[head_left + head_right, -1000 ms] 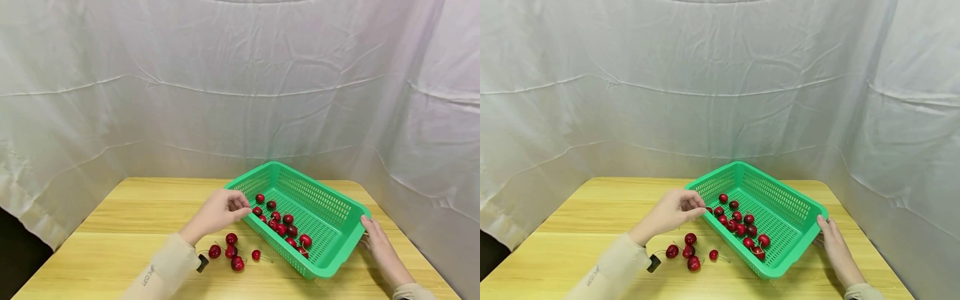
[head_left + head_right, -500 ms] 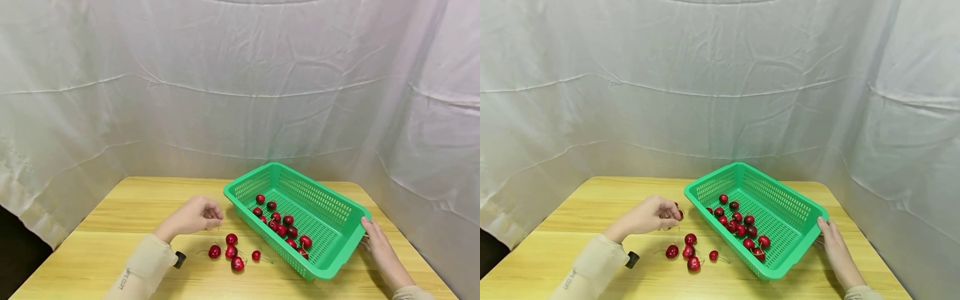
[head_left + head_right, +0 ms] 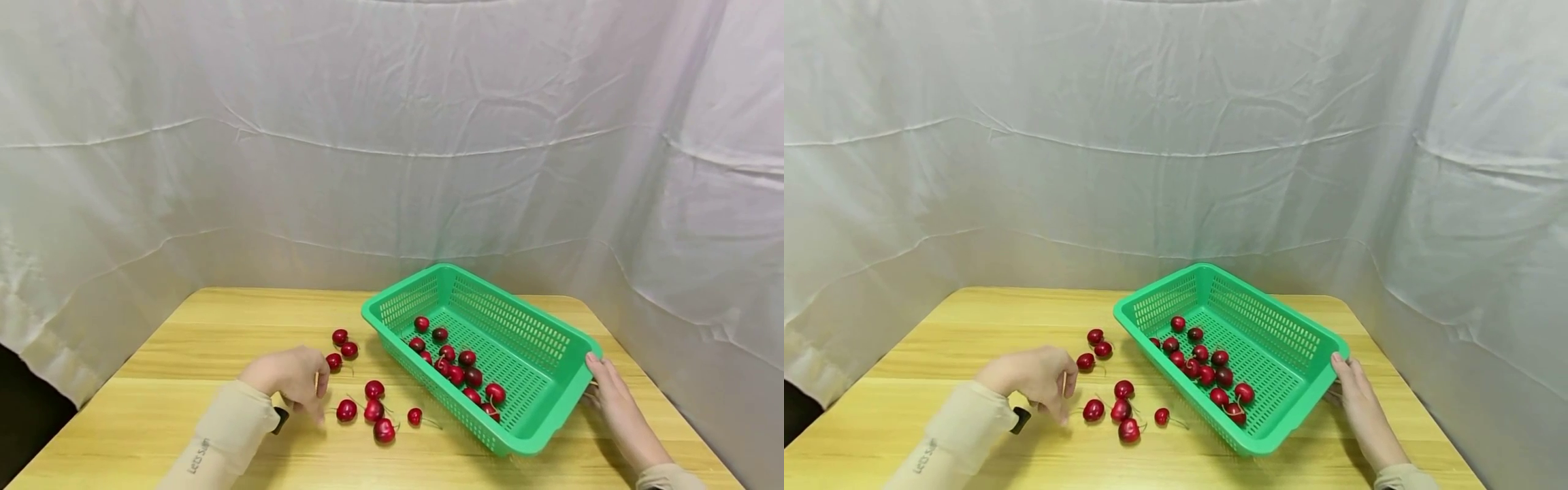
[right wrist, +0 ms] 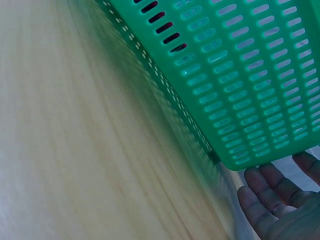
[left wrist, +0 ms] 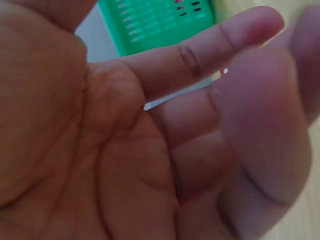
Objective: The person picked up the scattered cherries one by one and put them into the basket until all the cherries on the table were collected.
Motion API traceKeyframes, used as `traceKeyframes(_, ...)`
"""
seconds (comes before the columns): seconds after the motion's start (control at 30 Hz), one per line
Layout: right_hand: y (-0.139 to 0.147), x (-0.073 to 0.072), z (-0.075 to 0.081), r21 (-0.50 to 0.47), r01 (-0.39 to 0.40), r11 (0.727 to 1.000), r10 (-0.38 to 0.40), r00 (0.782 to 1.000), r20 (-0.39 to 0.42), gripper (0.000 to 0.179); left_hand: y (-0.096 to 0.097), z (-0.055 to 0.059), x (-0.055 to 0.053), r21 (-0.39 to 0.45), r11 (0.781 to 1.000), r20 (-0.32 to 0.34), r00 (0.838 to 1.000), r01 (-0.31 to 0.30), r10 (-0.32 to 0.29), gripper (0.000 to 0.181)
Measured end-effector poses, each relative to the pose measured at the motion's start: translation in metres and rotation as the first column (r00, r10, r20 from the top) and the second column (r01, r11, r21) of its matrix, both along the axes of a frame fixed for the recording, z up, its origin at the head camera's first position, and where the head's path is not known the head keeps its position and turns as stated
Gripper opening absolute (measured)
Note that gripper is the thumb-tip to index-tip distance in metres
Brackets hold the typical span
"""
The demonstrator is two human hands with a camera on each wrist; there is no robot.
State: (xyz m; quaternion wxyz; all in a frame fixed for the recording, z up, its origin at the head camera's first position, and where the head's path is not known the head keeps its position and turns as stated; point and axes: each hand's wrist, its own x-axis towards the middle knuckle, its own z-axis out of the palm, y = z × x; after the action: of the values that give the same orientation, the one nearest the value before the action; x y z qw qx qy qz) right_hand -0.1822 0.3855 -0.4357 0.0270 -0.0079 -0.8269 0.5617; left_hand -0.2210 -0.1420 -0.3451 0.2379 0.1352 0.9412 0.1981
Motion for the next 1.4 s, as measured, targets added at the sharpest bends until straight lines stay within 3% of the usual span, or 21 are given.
traceKeyframes(0.17, -0.001, -0.001, 0.0, 0.005, -0.003, 1.0, 0.003, 1.0, -0.004, 0.077, 0.003, -0.004, 0.003, -0.024, 0.999, 0.03, 0.999, -0.038, 0.039, 0.036)
traceKeyframes(0.97, 0.0, 0.0, 0.001, -0.01, 0.012, 1.0, -0.012, 1.0, -0.002, 0.074, 0.008, -0.017, 0.0, 0.01, 0.999, 0.059, 0.997, -0.048, 0.048, 0.029)
traceKeyframes(1.17, 0.0, 0.0, -0.001, -0.011, 0.015, 1.0, -0.015, 0.999, -0.031, 0.068, 0.006, -0.017, -0.002, 0.049, 0.997, 0.036, 0.998, -0.053, 0.052, 0.029)
traceKeyframes(1.4, 0.001, -0.001, -0.002, -0.015, 0.008, 1.0, -0.008, 0.999, -0.036, 0.064, -0.001, -0.012, -0.007, 0.094, 0.995, -0.038, 0.999, -0.024, 0.027, 0.026)
